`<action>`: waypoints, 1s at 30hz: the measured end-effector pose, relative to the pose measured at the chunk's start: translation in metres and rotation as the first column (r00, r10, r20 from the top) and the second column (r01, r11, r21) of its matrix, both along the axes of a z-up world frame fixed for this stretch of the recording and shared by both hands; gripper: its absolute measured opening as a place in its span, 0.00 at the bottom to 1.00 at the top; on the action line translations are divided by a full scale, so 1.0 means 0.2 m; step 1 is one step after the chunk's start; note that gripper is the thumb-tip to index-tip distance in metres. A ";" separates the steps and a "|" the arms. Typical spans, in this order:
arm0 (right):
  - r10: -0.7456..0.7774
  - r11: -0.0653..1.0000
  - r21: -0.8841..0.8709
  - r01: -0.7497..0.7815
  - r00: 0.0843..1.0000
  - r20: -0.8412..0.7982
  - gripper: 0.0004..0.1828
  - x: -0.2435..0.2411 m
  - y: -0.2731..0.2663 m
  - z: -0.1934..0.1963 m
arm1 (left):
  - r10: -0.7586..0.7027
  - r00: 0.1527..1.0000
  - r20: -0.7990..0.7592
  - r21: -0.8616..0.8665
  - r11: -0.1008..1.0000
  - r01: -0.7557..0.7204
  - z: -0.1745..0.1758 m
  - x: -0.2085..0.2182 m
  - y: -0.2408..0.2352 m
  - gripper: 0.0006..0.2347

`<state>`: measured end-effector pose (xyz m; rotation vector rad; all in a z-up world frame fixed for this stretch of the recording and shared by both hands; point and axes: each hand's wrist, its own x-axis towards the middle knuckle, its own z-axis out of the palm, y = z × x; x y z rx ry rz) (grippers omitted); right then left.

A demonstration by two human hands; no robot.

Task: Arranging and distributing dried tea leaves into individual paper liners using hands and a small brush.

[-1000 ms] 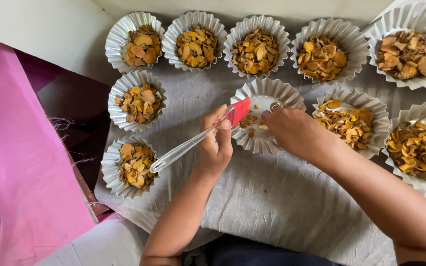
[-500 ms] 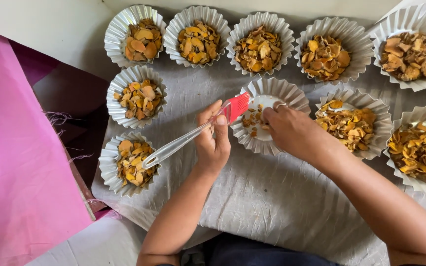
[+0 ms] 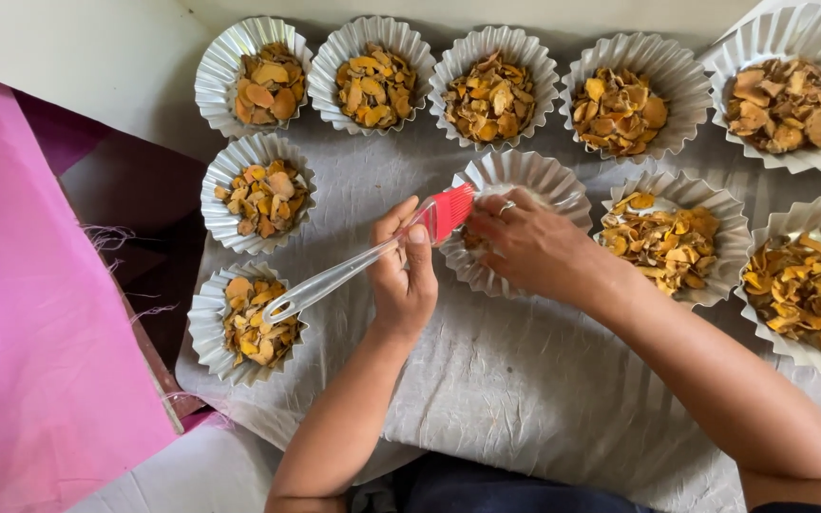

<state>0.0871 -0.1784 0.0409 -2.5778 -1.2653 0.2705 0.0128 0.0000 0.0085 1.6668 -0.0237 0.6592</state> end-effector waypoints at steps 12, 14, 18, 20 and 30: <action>0.089 0.988 0.078 -0.134 0.901 0.426 0.05 0.00 -0.05 -0.15 | 0.028 0.998 0.059 0.073 0.997 -0.032 0.03 -0.01 -0.01 0.15; -0.099 0.950 0.307 0.057 0.987 0.124 0.03 0.03 -0.08 -0.12 | 0.027 0.997 0.073 0.053 0.998 -0.031 -0.04 -0.05 0.00 0.15; -0.059 0.509 0.449 0.734 0.550 -0.833 0.07 0.00 -0.08 0.26 | -0.013 0.993 0.121 0.053 0.999 0.007 -0.27 -0.09 0.00 0.15; 0.012 0.413 0.426 0.805 0.463 -0.886 0.08 0.01 -0.11 0.18 | -0.020 0.993 0.114 0.086 0.996 0.010 -0.13 -0.06 -0.01 0.14; 0.018 0.325 0.409 0.853 0.426 -0.904 0.08 -0.03 -0.26 0.30 | -0.056 0.989 0.134 0.193 0.981 0.030 -0.06 -0.07 -0.01 0.13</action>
